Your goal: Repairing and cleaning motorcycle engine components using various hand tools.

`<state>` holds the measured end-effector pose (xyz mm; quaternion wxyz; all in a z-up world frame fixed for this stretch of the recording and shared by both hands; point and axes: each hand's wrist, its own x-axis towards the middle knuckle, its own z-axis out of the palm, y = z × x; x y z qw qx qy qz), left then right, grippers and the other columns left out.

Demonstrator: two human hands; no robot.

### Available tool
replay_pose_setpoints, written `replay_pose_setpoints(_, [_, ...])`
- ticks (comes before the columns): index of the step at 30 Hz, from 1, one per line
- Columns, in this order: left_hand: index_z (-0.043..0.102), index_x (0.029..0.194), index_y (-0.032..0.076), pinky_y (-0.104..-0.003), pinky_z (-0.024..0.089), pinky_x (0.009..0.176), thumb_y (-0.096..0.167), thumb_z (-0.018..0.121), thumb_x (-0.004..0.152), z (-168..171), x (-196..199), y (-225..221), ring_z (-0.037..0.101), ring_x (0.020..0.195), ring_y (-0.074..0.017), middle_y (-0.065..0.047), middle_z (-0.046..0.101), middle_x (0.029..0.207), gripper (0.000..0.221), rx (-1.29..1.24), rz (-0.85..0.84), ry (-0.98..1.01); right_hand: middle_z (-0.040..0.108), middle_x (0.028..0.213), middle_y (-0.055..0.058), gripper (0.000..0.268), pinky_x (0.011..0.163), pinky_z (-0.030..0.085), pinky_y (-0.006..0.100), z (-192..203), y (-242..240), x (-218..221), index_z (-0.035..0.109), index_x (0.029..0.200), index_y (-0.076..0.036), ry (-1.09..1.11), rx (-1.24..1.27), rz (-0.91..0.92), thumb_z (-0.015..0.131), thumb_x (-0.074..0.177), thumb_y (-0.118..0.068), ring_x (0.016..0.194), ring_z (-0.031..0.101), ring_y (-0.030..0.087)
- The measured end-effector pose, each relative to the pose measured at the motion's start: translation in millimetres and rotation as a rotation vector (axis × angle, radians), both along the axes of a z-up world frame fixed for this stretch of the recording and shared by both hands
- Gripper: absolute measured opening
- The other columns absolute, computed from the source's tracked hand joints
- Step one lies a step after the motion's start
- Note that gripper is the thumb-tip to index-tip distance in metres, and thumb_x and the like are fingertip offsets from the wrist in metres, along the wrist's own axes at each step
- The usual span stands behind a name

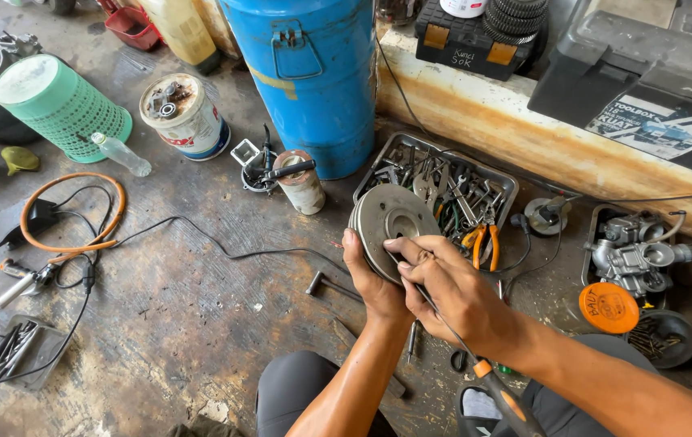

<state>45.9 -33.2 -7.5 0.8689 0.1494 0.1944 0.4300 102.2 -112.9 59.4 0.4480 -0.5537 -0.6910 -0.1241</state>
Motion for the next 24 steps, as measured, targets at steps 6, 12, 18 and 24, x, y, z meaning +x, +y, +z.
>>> replay_pose_setpoints(6, [0.070,0.121,0.004,-0.036,0.060,0.083,0.053,0.045,0.101,-12.1,-2.3,5.3,0.074,0.084,-0.0222,-0.020,0.077,0.104,0.058,0.015,0.063,0.040,0.070,0.116,0.030,0.003,0.079,0.061,0.039,-9.5,1.6,-2.2,0.060,0.093,0.008,-0.110,0.060,-0.025,0.060,0.091,0.006,0.096,0.071,0.039])
replay_pose_setpoints(12, [0.071,0.121,0.005,-0.035,0.060,0.082,0.054,0.045,0.102,-8.4,-1.5,3.2,0.073,0.083,-0.0214,-0.018,0.077,0.105,0.058,-0.012,0.078,0.049,0.069,0.116,0.034,0.006,0.080,0.060,0.041,-10.7,5.3,-3.3,0.059,0.096,0.010,-0.157,0.094,-0.010,0.059,0.092,0.006,0.095,0.070,0.040])
replay_pose_setpoints(18, [0.071,0.119,0.006,-0.037,0.060,0.084,0.052,0.045,0.103,-25.5,-3.8,10.9,0.074,0.082,-0.0218,-0.017,0.078,0.103,0.056,0.012,0.086,0.048,0.068,0.116,0.034,0.006,0.079,0.060,0.042,-14.6,6.7,-1.4,0.058,0.097,0.011,-0.136,0.094,0.001,0.057,0.092,0.006,0.095,0.070,0.041])
replay_pose_setpoints(24, [0.067,0.124,0.007,-0.044,0.061,0.090,0.051,0.049,0.100,17.3,-0.1,-3.8,0.074,0.095,-0.0271,-0.025,0.075,0.113,0.053,-0.036,0.131,0.045,0.066,0.110,0.037,0.010,0.071,0.062,0.050,-32.6,7.8,6.5,0.059,0.099,0.012,-0.085,0.073,-0.026,0.059,0.088,0.011,0.088,0.070,0.042])
